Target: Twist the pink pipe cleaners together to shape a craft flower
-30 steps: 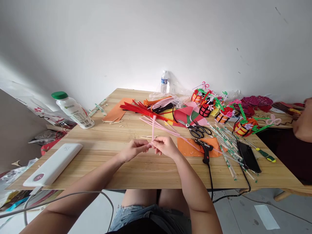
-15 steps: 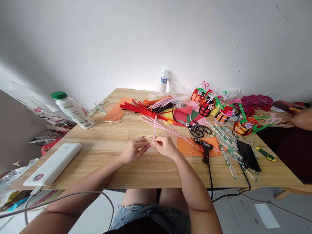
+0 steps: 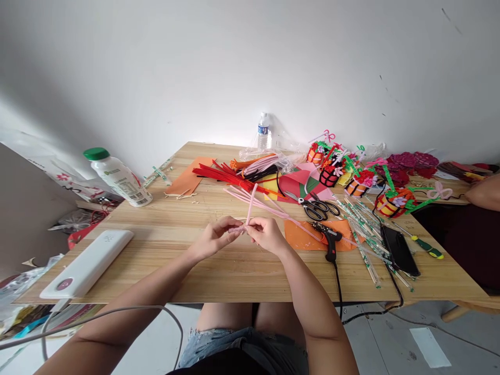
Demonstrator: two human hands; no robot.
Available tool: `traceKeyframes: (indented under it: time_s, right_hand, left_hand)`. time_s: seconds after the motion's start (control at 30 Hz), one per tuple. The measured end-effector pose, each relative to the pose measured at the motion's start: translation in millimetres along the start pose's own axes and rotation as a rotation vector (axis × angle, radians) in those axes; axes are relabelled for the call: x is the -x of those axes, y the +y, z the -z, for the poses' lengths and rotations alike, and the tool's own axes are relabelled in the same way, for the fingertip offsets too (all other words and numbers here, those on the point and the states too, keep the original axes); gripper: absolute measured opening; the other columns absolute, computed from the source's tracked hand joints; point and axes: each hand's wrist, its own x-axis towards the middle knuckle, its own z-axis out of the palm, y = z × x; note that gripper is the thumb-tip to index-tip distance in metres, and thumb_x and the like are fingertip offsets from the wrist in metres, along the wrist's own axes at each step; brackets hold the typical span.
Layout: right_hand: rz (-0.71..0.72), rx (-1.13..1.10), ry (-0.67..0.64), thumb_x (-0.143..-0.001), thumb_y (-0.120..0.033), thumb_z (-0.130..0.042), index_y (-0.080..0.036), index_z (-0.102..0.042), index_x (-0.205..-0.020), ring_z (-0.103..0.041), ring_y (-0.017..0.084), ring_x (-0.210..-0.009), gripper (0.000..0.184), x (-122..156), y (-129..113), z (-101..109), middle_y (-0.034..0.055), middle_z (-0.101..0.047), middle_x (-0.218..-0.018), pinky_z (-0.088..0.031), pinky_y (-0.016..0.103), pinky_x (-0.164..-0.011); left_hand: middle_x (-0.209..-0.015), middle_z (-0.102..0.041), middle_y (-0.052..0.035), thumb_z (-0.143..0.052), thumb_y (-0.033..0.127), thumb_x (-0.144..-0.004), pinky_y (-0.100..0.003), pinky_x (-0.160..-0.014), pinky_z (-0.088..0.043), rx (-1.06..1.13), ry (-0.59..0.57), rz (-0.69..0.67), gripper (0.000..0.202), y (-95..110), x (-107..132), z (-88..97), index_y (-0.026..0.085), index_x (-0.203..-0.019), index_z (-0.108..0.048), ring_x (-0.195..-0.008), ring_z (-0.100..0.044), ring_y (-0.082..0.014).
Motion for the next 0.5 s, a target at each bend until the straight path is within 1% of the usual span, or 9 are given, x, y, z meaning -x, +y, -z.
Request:
traceKeyframes:
  time_s: [0.07,0.1,0.13,0.17,0.2,0.27,0.37,0.5]
  right_hand:
    - [0.041,0.022,0.027,-0.078,-0.038,-0.061,-0.016,-0.065,-0.077,-0.049,0.009,-0.046,0.023,0.4,0.1,-0.9,-0.0019,-0.055,-0.054,-0.038,0.019,-0.042]
    - [0.045,0.034,0.027,-0.078,-0.039,-0.062,-0.016,-0.065,-0.077,-0.050,0.009,-0.047,0.024,0.6,0.0,-1.0,-0.0014,-0.055,-0.055,-0.039,0.019,-0.042]
    - [0.039,0.045,0.018,-0.078,-0.040,-0.062,-0.015,-0.066,-0.078,-0.050,0.009,-0.048,0.025,0.6,-0.1,-1.0,-0.0010,-0.056,-0.056,-0.038,0.019,-0.042]
    - [0.026,0.051,0.008,-0.079,-0.041,-0.061,-0.015,-0.067,-0.080,-0.050,0.010,-0.048,0.027,0.6,-0.1,-0.7,-0.0005,-0.057,-0.057,-0.038,0.019,-0.041]
    - [0.010,0.052,0.000,-0.079,-0.042,-0.061,-0.015,-0.068,-0.083,-0.050,0.010,-0.048,0.028,0.5,0.2,-0.3,0.0000,-0.058,-0.059,-0.037,0.019,-0.040]
    - [-0.014,0.060,-0.005,-0.081,-0.043,-0.059,-0.014,-0.068,-0.084,-0.051,0.010,-0.048,0.031,0.1,1.3,0.6,0.0006,-0.059,-0.060,-0.037,0.019,-0.039]
    - [-0.009,0.102,0.011,-0.082,-0.041,-0.057,-0.015,-0.067,-0.077,-0.053,0.010,-0.048,0.028,-0.5,3.4,1.6,0.0010,-0.059,-0.060,-0.038,0.019,-0.040]
    - [-0.019,0.113,-0.018,-0.081,-0.037,-0.057,-0.016,-0.061,-0.067,-0.051,0.009,-0.044,0.025,-0.1,2.3,2.4,-0.0011,-0.057,-0.053,-0.037,0.019,-0.040]
  left_hand:
    - [-0.072,-0.061,-0.0058,-0.055,0.053,-0.084,-0.027,-0.062,-0.046,0.138,-0.110,0.204,0.044,2.2,-0.8,2.0,0.011,-0.086,-0.067,-0.065,-0.054,-0.0135]
    - [-0.067,-0.059,-0.0040,-0.054,0.056,-0.083,-0.026,-0.059,-0.045,0.172,-0.147,0.270,0.047,3.0,-1.2,2.7,0.011,-0.080,-0.066,-0.061,-0.052,-0.0125]
    - [-0.062,-0.056,-0.0023,-0.054,0.058,-0.083,-0.025,-0.057,-0.043,0.169,-0.164,0.303,0.048,3.7,-1.5,2.9,0.011,-0.074,-0.065,-0.058,-0.050,-0.0116]
    - [-0.059,-0.054,-0.0011,-0.054,0.058,-0.082,-0.024,-0.055,-0.041,0.133,-0.155,0.297,0.049,4.2,-1.7,2.9,0.012,-0.069,-0.063,-0.057,-0.048,-0.0109]
    - [-0.058,-0.052,-0.0006,-0.055,0.056,-0.082,-0.023,-0.055,-0.039,0.072,-0.131,0.255,0.048,4.5,-1.6,2.6,0.012,-0.065,-0.062,-0.057,-0.046,-0.0106]
    - [-0.059,-0.052,-0.0013,-0.053,0.050,-0.086,-0.024,-0.057,-0.039,-0.074,-0.075,0.103,0.045,4.2,-1.1,1.2,0.013,-0.064,-0.063,-0.059,-0.046,-0.0112]
    - [-0.064,-0.057,-0.0045,-0.049,0.039,-0.092,-0.026,-0.061,-0.041,-0.242,-0.001,-0.138,0.037,0.6,0.4,-1.0,0.015,-0.072,-0.068,-0.063,-0.050,-0.0131]
    - [-0.071,-0.062,-0.0078,-0.048,0.028,-0.093,-0.028,-0.065,-0.044,-0.404,0.041,-0.347,0.028,-6.7,0.7,-1.7,0.016,-0.082,-0.070,-0.068,-0.055,-0.0156]
